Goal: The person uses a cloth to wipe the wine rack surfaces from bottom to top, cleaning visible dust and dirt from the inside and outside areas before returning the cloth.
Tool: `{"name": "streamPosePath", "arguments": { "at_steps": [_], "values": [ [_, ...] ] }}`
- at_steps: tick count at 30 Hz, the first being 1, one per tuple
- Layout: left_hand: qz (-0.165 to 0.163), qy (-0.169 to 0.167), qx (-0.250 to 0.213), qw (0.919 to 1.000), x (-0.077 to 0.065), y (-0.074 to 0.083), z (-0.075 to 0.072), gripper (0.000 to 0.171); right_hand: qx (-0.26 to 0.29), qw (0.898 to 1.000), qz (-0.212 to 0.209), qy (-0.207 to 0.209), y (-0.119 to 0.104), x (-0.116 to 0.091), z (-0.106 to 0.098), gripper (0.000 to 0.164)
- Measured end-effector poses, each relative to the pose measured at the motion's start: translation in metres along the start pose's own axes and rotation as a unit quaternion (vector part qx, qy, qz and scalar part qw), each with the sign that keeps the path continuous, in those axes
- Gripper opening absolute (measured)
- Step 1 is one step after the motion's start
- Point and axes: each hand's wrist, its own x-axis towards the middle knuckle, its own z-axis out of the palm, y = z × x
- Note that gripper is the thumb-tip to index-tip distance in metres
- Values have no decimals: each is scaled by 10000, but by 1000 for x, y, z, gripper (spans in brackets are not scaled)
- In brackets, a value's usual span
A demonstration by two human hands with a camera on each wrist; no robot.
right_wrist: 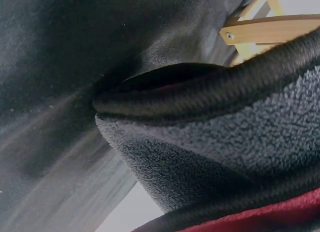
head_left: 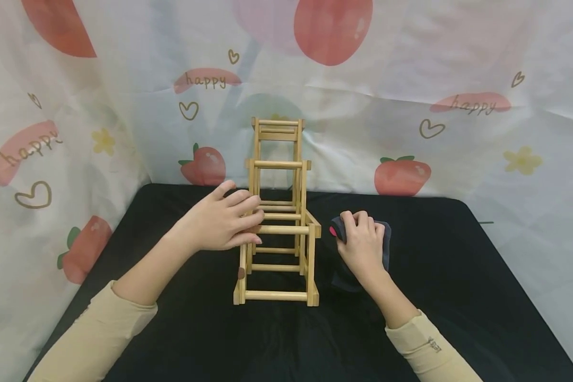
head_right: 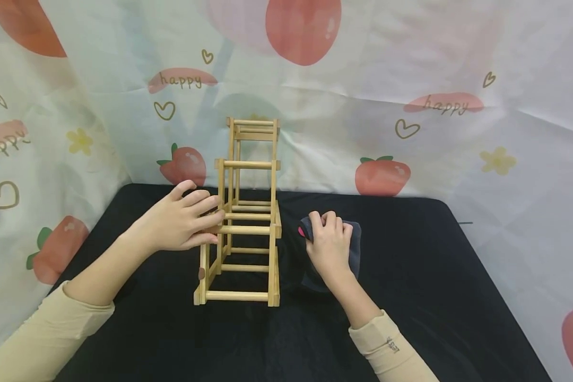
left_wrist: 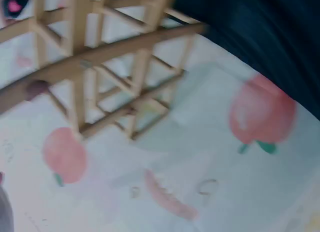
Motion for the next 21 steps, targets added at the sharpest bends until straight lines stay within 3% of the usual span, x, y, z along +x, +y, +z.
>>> {"name": "streamPosePath", "arguments": {
  "at_steps": [4, 7, 10, 13, 16, 19, 21],
  "values": [
    [422, 780, 286, 9956, -10, -27, 13, 40, -1, 10000, 20, -17, 1, -1, 0, 35],
    [383, 959, 541, 9932, -15, -47, 25, 35, 1, 10000, 48, -39, 1, -1, 0, 36],
    [221, 468, 769, 9957, -16, -61, 37, 39, -9, 10000, 78, -44, 2, -2, 0, 36],
    [88, -390, 820, 9958, -16, -70, 48, 50, -19, 9999, 89, -49, 3, -2, 0, 36],
    [-55, -1209, 771, 9896, -16, -77, 54, 63, -20, 10000, 85, -43, 3, -2, 0, 34],
    [-129, -1550, 757, 9849, -15, -82, 60, 72, -32, 9999, 97, -34, 4, -2, 0, 33],
    [-55, -1511, 883, 9845, -15, -86, 64, 72, -43, 9999, 112, -28, 5, -1, -1, 33]
  ]
}}
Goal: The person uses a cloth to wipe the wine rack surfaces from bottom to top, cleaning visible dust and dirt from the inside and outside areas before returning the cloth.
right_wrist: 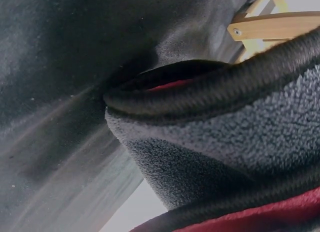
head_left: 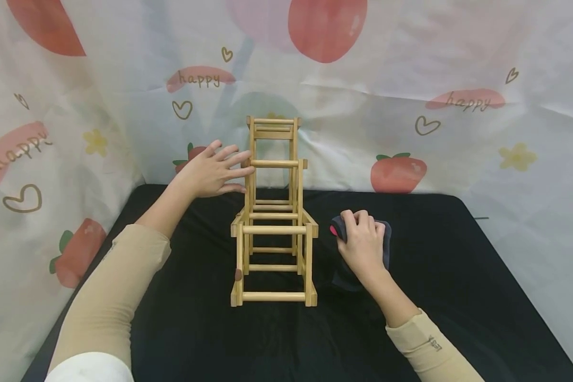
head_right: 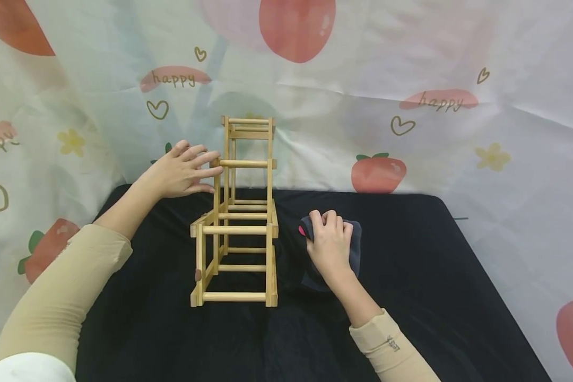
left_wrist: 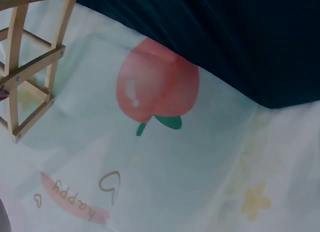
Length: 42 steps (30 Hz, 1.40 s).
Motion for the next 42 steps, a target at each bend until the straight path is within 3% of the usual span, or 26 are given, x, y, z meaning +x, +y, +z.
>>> {"name": "streamPosePath", "arguments": {
  "at_steps": [5, 9, 11, 18, 22, 31, 39, 42],
  "values": [
    [327, 527, 356, 9974, 4, -4, 9, 63, 25, 10000, 23, -9, 0, 0, 0, 33],
    [465, 798, 366, 9951, 7, -4, 12, 58, 50, 10000, 37, -11, 0, 0, 0, 35],
    [490, 751, 375, 9953, 8, -4, 11, 56, 45, 10000, 36, -10, 1, 0, 0, 35],
    [615, -32, 259, 9978, 16, 0, 1, 57, 10, 10000, 77, 20, 4, 0, -2, 36],
    [542, -211, 134, 9982, 17, 4, -1, 57, -28, 9999, 133, 100, 11, 1, -3, 35],
    [381, 142, -348, 9986, 17, 16, -1, 58, -85, 9991, 396, 155, 31, 3, -12, 37],
    [183, 628, -195, 9977, 23, 26, 2, 54, -157, 9974, 675, 196, 53, 4, -23, 40],
    [4, 660, -106, 9978, 26, 30, 1, 53, -198, 9966, 792, 125, 62, 5, -27, 42]
  ]
}}
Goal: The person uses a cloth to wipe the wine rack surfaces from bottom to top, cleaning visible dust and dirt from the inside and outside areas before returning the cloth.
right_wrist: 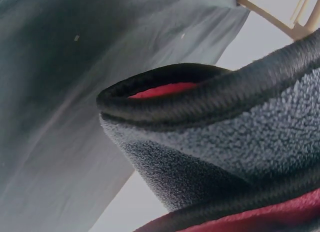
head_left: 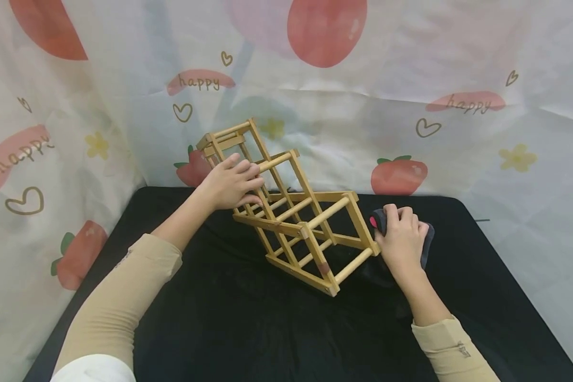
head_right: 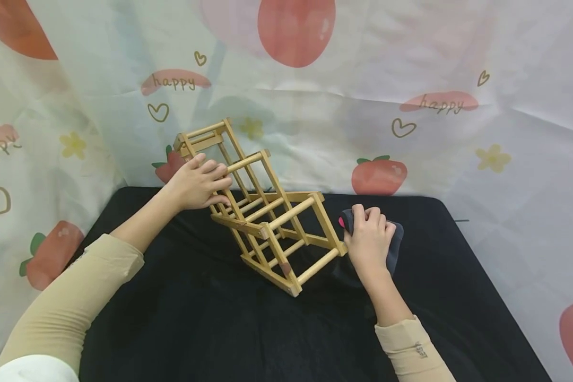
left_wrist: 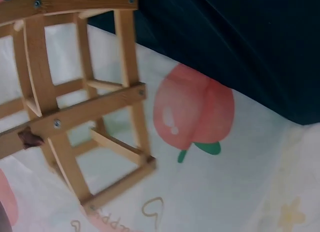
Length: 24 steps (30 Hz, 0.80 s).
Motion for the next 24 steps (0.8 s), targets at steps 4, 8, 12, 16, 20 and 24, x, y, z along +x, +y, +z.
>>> {"name": "streamPosePath", "arguments": {
  "at_steps": [4, 8, 12, 16, 20, 24],
  "values": [
    [-325, -194, 176, 9991, 2, 7, -2, 54, -41, 9999, 93, 77, 11, 2, -1, 38],
    [-585, -424, 419, 9965, 3, 13, -3, 54, -61, 9996, 180, 225, 23, 2, -1, 34],
    [-858, -710, 566, 9922, 7, 19, -5, 53, -87, 9989, 365, 283, 29, 2, -5, 33],
    [-1162, -914, 728, 9863, 15, 26, -6, 52, -91, 9980, 559, 295, 33, -1, -8, 34],
    [-1436, -1081, 988, 9787, 21, 30, -6, 52, -83, 9971, 680, 321, 35, -3, -9, 34],
    [-1684, -1449, 1099, 9688, 26, 35, -10, 50, -71, 9966, 743, 347, 35, -4, -10, 33]
  ]
}}
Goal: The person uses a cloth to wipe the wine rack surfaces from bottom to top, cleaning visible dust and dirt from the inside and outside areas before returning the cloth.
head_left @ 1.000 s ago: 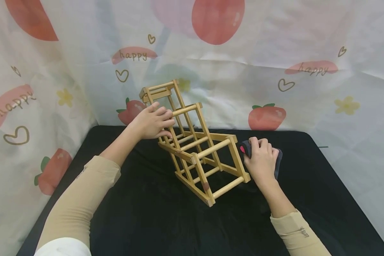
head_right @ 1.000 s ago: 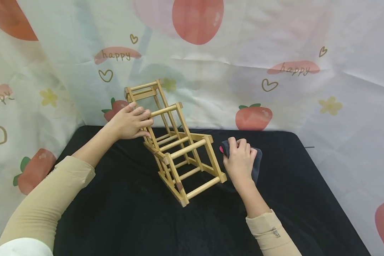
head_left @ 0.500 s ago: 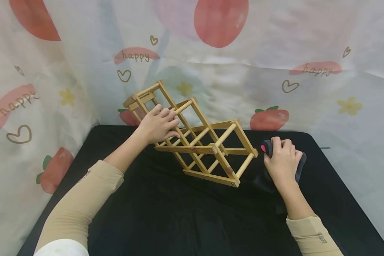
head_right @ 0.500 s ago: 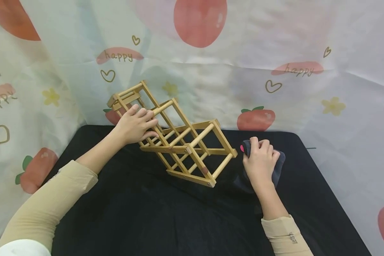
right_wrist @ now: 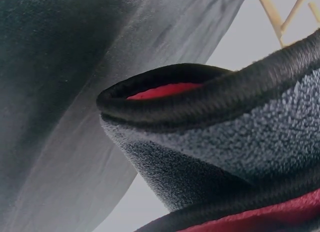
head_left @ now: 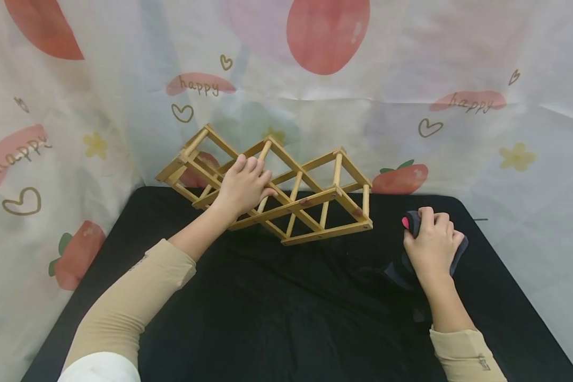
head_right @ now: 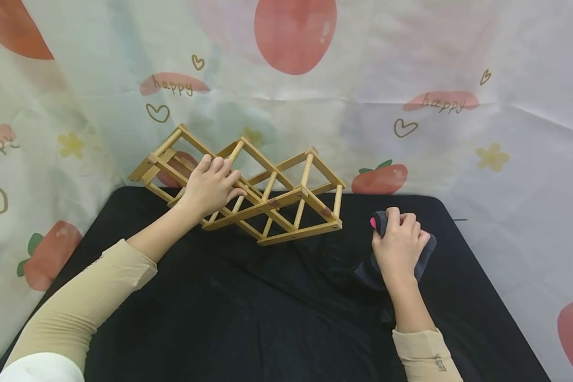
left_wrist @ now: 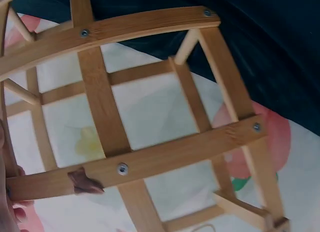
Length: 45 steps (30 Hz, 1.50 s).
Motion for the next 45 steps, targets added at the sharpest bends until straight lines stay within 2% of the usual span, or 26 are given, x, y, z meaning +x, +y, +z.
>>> {"name": "streamPosePath", "arguments": {
  "at_steps": [5, 9, 16, 20, 27, 31, 38, 45],
  "values": [
    [-281, -324, -36, 9991, 2, 6, -7, 49, 26, 10000, 70, -24, -1, 0, -1, 33],
    [-426, -217, -167, 9987, 3, 13, -11, 46, 63, 9999, 79, 6, -2, 0, -1, 32],
    [-581, 40, -42, 9983, 4, 20, -11, 45, 132, 9999, 18, 77, -5, -2, 2, 32],
    [-569, 229, -163, 9980, 3, 20, -11, 45, 155, 9998, -14, 122, -8, -3, 3, 33],
    [-518, 873, -218, 9946, 1, 22, -6, 45, 121, 9997, -33, 220, -11, -4, 3, 33],
    [-557, 1091, -192, 9923, -1, 23, -4, 46, 132, 9997, -21, 212, -13, -5, 3, 33],
    [-638, 1182, -374, 9902, -3, 20, -7, 45, 146, 9997, -7, 215, -17, -5, 2, 32],
    [-258, 896, -1081, 9898, -16, 2, -14, 37, 159, 9995, -36, 289, -17, -3, 2, 32]
  ]
}}
